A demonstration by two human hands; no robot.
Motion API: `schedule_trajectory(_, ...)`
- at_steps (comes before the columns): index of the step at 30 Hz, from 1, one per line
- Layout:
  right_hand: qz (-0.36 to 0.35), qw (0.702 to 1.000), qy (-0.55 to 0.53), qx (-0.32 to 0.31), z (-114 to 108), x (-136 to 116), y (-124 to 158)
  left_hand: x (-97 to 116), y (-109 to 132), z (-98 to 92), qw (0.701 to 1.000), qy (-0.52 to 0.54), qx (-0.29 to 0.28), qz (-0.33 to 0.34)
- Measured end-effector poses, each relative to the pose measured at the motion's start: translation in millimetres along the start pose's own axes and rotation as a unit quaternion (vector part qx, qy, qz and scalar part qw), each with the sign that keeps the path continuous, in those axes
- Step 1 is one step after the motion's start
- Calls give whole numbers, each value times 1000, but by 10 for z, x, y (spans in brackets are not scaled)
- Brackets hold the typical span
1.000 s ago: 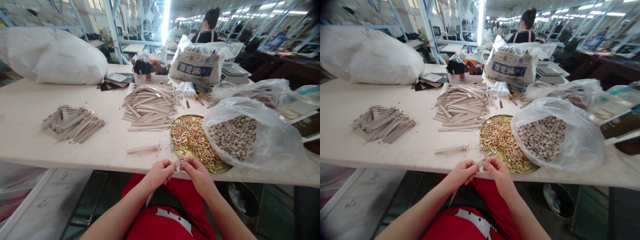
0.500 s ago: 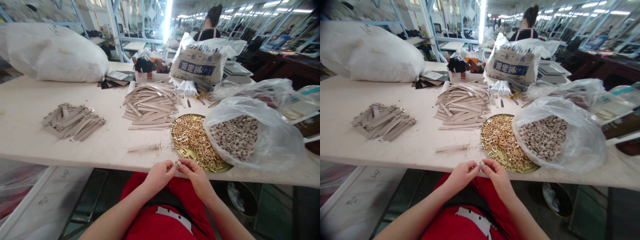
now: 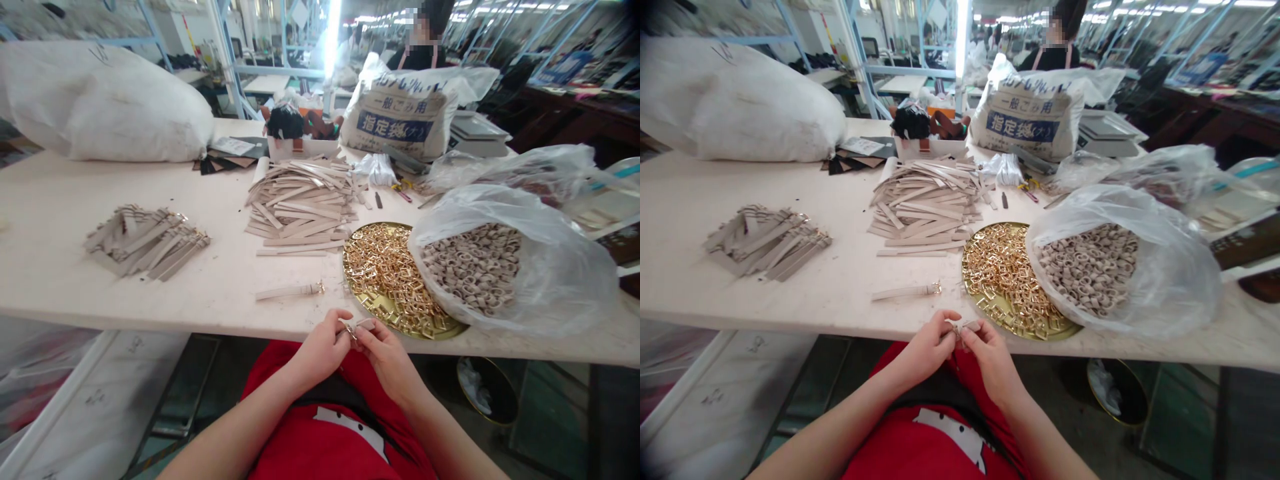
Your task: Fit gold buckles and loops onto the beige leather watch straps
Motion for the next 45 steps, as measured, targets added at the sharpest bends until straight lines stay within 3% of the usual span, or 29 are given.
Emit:
schedule_trajectory(8, -7, 1000, -4, 16, -76, 16, 33, -45, 0, -31, 999, -6, 33, -26)
schedule_trajectory(15, 92, 987, -34, -131, 21, -33, 74, -67, 9, -51, 983, -174, 50, -42)
schedule_trajectory(18, 106, 985, -26, -133, 7, -24, 82, -78, 4, -61, 977, -206, 36, -39)
schedule_trajectory(24, 63, 991, -4, -118, -31, -26, 31, -28, 71, -59, 990, -136, -6, -33)
schedule_trajectory(28, 7, 998, 64, -3, -111, -19, -18, 47, 126, -74, 992, -124, -11, -36)
schedule_trajectory(31, -39, 984, 162, 70, -149, -37, -4, 66, 106, -61, 991, -128, -12, -43)
schedule_trajectory(34, -53, 973, 221, 50, -148, -61, 26, 23, 58, -37, 990, -129, -14, -48)
schedule_trajectory(37, -62, 956, 285, 12, -164, -61, 40, -80, 35, -29, 995, -66, -28, -72)
schedule_trajectory(42, -103, 932, 346, 35, -202, -25, 35, -249, 70, -40, 979, 117, -58, -158)
schedule_trajectory(45, -121, 922, 368, 21, -185, -42, 41, -275, 80, -60, 978, 128, -41, -158)
Point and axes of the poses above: each hand's wrist, its own y-axis away from the middle knuckle, its own z-axis out of the palm, x = y × z, the point moved 3 cm from there along -y, towards the middle knuckle, and after that the axes turned 13 degrees about y, right-handed, at the moved point
